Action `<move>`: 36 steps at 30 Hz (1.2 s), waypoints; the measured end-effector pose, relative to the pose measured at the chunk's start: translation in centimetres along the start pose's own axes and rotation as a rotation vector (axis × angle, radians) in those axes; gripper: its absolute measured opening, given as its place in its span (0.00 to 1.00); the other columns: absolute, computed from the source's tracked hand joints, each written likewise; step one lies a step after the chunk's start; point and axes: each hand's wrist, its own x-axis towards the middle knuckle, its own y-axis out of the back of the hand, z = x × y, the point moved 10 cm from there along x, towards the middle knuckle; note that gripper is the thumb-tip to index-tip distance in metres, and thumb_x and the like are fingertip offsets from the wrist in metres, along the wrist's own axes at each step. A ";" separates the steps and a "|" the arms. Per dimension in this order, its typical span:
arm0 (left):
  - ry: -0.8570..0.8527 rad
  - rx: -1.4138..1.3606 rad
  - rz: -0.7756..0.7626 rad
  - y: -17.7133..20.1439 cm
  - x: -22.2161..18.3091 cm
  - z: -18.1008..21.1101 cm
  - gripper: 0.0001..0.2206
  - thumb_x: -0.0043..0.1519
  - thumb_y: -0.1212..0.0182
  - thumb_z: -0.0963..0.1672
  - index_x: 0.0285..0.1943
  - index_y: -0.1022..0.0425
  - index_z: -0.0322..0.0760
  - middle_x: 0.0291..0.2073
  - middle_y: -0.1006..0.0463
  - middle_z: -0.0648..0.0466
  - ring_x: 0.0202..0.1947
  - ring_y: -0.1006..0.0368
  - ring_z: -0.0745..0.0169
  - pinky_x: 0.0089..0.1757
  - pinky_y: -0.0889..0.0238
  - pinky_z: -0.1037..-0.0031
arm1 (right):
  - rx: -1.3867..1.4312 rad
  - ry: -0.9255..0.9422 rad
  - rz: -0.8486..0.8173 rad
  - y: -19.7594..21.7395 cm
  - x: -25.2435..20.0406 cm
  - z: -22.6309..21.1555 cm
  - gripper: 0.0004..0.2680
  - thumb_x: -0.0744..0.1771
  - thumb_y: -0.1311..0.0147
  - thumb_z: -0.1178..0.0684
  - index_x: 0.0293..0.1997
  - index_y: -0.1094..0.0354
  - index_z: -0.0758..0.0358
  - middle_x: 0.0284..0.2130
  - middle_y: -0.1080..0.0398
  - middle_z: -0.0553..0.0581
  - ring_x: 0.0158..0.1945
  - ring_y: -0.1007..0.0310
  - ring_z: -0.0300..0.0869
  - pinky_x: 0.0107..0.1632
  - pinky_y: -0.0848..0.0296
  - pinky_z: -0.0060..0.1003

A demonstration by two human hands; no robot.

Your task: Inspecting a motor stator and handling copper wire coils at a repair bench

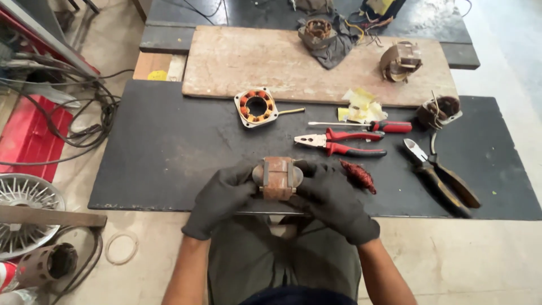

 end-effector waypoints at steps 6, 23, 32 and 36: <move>-0.263 0.440 0.155 3.4 -2.0 3.3 0.27 0.63 0.37 0.46 0.72 0.34 0.39 0.56 0.23 0.42 0.59 0.26 0.40 0.54 0.30 0.53 | -0.120 0.111 0.054 -1.6 -2.2 4.0 0.14 0.61 0.35 0.44 0.50 0.28 0.39 0.50 0.28 0.51 0.49 0.27 0.60 0.49 0.25 0.55; -0.318 0.479 0.068 5.1 -0.8 0.6 0.50 0.42 0.21 0.54 0.76 0.42 0.47 0.68 0.29 0.56 0.64 0.30 0.61 0.59 0.39 0.72 | -0.225 -0.105 0.056 -1.8 -4.9 7.1 0.16 0.57 0.36 0.42 0.48 0.26 0.38 0.56 0.28 0.45 0.53 0.26 0.48 0.53 0.33 0.49; -0.134 0.449 0.069 9.5 -1.7 -0.8 0.52 0.43 0.22 0.52 0.80 0.50 0.61 0.69 0.29 0.64 0.63 0.30 0.66 0.57 0.38 0.76 | -0.123 0.196 0.032 -1.5 -1.9 -0.8 0.23 0.67 0.42 0.51 0.70 0.44 0.56 0.69 0.41 0.64 0.66 0.35 0.59 0.59 0.34 0.51; -0.124 0.379 0.103 10.6 -1.8 -0.7 0.51 0.44 0.22 0.47 0.80 0.49 0.58 0.67 0.30 0.64 0.60 0.27 0.69 0.55 0.37 0.78 | -0.170 0.228 -0.100 -2.2 -4.2 -1.5 0.30 0.62 0.52 0.64 0.75 0.49 0.56 0.72 0.45 0.69 0.69 0.38 0.57 0.55 0.31 0.50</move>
